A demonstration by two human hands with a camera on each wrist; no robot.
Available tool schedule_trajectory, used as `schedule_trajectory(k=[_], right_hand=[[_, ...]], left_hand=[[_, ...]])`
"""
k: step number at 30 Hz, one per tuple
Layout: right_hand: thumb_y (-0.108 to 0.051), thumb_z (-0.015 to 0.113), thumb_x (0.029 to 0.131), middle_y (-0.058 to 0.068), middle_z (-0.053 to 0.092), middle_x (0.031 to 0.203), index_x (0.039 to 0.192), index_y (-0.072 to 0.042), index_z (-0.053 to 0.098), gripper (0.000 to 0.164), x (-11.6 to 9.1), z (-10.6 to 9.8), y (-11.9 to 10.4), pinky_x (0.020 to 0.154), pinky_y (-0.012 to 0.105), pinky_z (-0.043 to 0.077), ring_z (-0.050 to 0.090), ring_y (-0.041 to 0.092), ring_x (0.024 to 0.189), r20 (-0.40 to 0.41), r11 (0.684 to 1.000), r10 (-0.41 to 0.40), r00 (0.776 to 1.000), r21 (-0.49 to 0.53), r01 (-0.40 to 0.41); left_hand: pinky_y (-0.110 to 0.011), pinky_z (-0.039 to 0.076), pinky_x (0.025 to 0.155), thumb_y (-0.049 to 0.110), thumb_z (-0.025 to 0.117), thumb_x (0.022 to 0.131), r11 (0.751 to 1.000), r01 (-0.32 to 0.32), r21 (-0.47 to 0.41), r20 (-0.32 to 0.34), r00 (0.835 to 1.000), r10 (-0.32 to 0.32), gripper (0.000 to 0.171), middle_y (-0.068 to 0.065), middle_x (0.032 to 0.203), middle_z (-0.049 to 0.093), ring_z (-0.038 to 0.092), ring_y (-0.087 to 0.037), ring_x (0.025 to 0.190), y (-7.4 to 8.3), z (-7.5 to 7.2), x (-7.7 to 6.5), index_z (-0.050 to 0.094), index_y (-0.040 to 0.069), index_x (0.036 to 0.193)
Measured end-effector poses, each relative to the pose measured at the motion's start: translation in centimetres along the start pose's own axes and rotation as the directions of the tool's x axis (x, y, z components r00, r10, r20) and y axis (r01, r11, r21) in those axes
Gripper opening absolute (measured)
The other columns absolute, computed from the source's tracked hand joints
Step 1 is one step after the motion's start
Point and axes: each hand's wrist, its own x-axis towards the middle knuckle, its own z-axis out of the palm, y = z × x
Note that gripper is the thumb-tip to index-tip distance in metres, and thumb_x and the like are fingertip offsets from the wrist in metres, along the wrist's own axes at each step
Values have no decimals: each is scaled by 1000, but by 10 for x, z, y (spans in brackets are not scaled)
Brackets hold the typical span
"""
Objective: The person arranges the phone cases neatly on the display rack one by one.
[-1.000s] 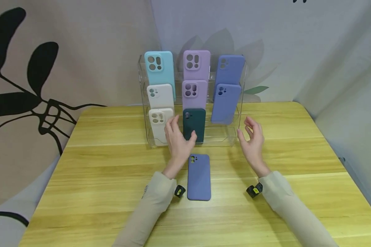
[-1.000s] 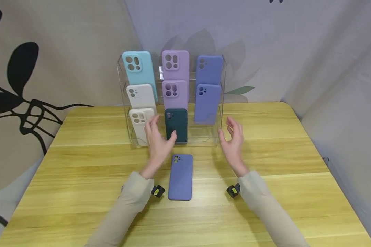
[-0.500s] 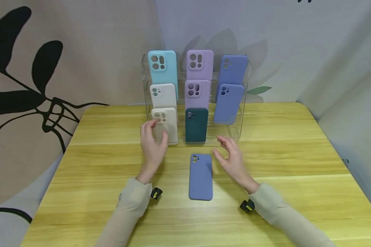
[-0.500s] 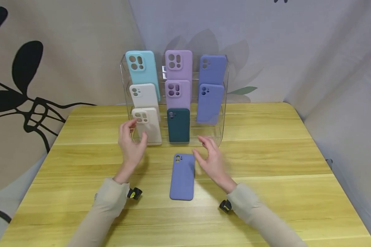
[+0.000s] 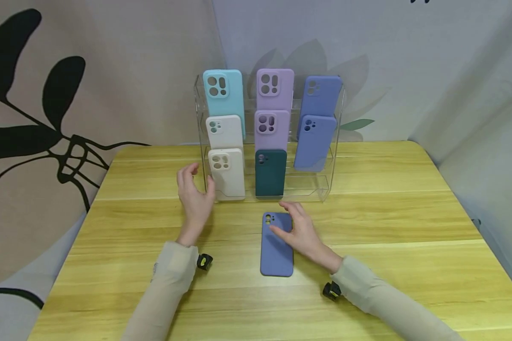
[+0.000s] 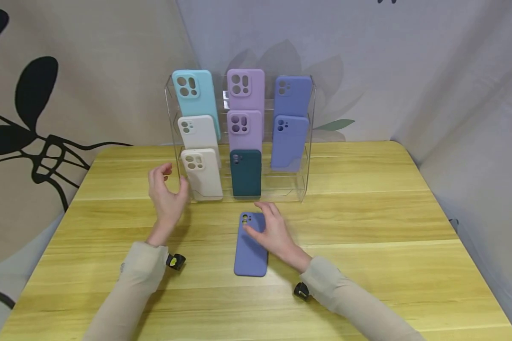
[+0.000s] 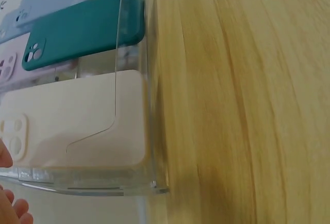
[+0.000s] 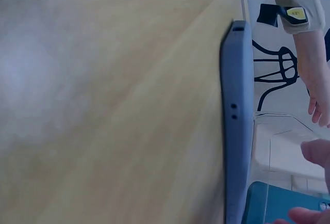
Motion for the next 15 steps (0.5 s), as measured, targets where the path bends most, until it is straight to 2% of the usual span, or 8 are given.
schedule_trajectory(k=[7,15], right_hand=[[-13,81,71,22,56,114,119,10,53,60,1,-3,0,81,44,52,56,38,99,-17,1000,-4,1000,26,4],[-12,81,72,22,56,114,119,10,53,59,-1,-6,3,81,44,52,57,39,99,-21,1000,-4,1000,30,5]], left_hand=[[-48,44,82,-3,58,78,1000,11,-12,15,1000,-11,36,-24,106,50,49,-34,95,1,1,1,52,-11,112],[-48,44,82,-4,58,76,1000,16,-18,3,1000,-16,36,-23,106,50,49,-34,94,-1,4,0,52,-11,112]])
